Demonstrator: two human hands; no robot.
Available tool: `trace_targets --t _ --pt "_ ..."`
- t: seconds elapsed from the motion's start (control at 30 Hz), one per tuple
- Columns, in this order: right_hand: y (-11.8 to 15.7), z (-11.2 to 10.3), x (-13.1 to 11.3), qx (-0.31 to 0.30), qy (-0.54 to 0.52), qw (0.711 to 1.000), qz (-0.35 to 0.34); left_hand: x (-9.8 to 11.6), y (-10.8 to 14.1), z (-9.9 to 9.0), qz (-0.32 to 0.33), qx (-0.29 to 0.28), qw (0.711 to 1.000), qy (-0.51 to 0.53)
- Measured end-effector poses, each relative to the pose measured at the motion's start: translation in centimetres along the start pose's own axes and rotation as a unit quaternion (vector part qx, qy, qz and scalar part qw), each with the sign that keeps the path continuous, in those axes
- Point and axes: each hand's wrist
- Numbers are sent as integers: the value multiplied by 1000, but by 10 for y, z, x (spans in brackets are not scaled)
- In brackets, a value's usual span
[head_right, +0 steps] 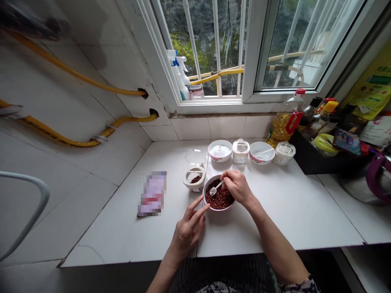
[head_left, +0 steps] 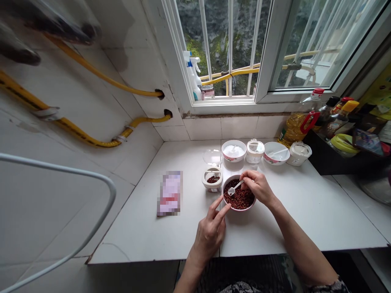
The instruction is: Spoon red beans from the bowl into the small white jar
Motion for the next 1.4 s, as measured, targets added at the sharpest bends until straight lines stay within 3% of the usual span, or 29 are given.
trace_targets --t 0.2,0.43,0.7,1.17,1.4 --pt "0 -3 2 -1 -57 997 46 -1 1 1 0 2 1000 12" --pt "0 -2 -1 -33 -29 999 -11 0 0 0 -7 0 1000 11" --pt "0 -2 4 -34 -112 990 80 0 0 0 -2 3 1000 9" --pt "-2 -2 4 1 -17 999 35 0 0 1 -1 1 1000 2" --pt "-1 0 3 -8 -43 997 64 -1 0 0 -1 1 1000 0"
Point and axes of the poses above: each hand's wrist, its own y-axis away from the middle knuckle, its own z-axis out of the palm, x = y × z, and after that the axes turned 14 degrees about y, right-handed
